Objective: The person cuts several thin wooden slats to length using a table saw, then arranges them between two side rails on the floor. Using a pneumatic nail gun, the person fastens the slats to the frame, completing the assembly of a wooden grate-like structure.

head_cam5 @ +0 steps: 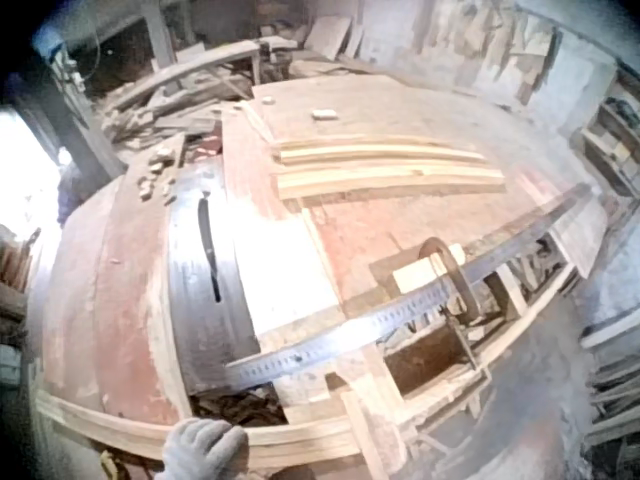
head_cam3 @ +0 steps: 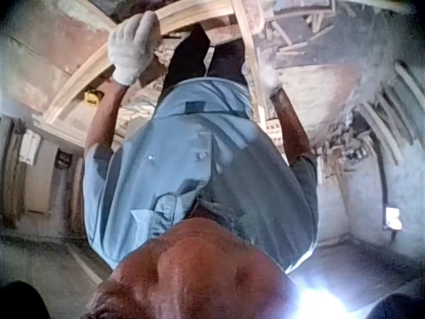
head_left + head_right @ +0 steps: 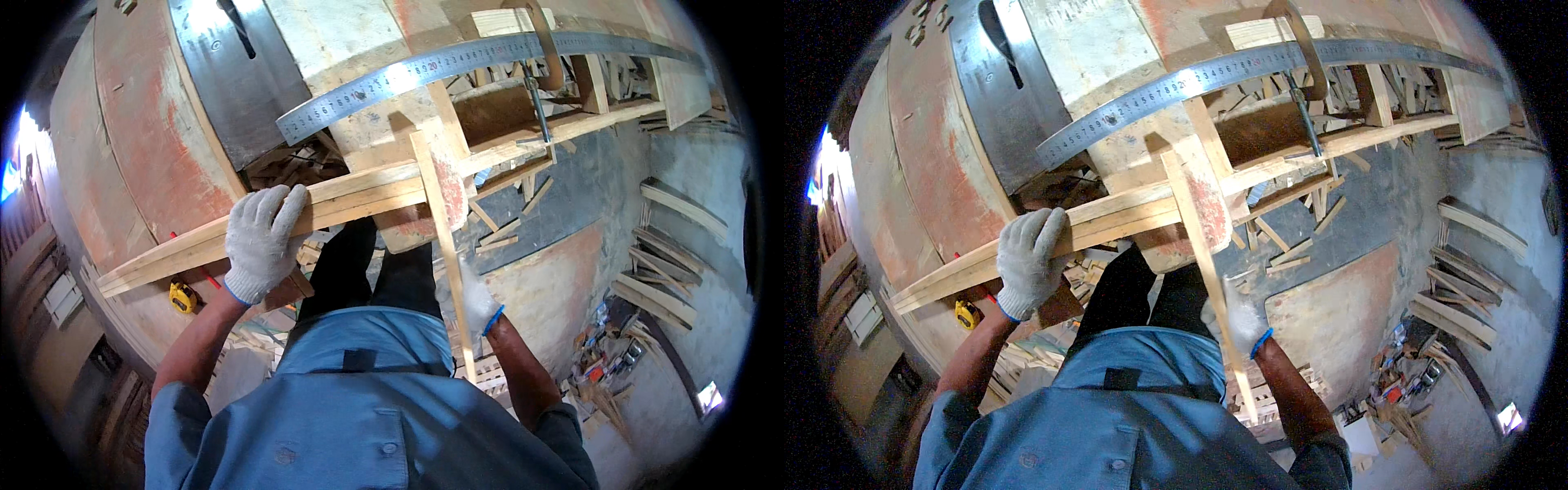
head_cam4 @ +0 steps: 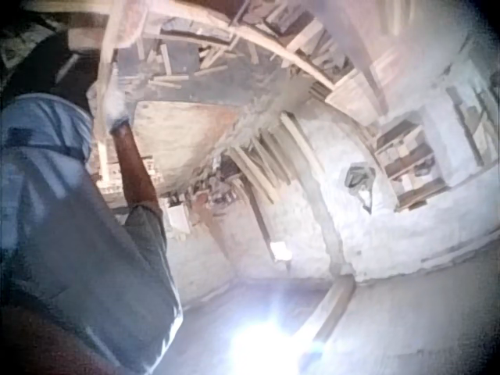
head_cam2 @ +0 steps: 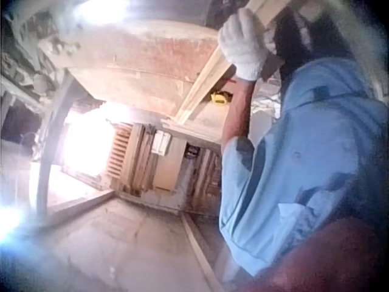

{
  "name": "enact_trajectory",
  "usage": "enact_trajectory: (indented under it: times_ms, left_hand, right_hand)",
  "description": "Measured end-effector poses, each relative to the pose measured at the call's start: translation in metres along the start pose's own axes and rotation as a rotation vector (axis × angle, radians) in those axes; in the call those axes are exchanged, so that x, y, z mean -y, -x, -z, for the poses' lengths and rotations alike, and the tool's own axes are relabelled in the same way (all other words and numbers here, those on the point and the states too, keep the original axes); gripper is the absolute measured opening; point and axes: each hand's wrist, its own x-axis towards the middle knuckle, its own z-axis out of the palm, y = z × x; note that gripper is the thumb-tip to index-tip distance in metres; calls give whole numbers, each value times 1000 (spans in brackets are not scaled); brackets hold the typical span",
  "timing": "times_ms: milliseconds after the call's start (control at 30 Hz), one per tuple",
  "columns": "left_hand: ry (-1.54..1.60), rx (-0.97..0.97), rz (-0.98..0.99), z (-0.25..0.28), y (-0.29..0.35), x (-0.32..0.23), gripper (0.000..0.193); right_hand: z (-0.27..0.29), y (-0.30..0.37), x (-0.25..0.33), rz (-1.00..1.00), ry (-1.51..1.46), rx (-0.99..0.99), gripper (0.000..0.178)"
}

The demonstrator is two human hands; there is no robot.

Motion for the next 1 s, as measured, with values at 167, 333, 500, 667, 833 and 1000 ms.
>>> enact_trajectory:
  times_ms: [167,333,500,667,833,1000]
  left_hand:
    - [61,-18,73,4,5,2,81]
    - [67,5,35,13,-4,1,60]
    - [207,324,342,14,-1,-1,29]
    - [176,245,263,-28,26,14,43]
    - [339,65,267,-60,32,18,59]
    - [567,16,309,-53,31,19,52]
  right_hand:
    - [44,22,28,482,1059,-416,33]
    - [-68,87,149,768,1002,-449,26]
    - [-221,40,187,1537,1687,-322,13]
    - [-347,-27,163,1510,1843,-294,19]
    - [-391,-58,151,1524,1727,-321,41]
    - [-389,-73,155,1573,1822,-286,29]
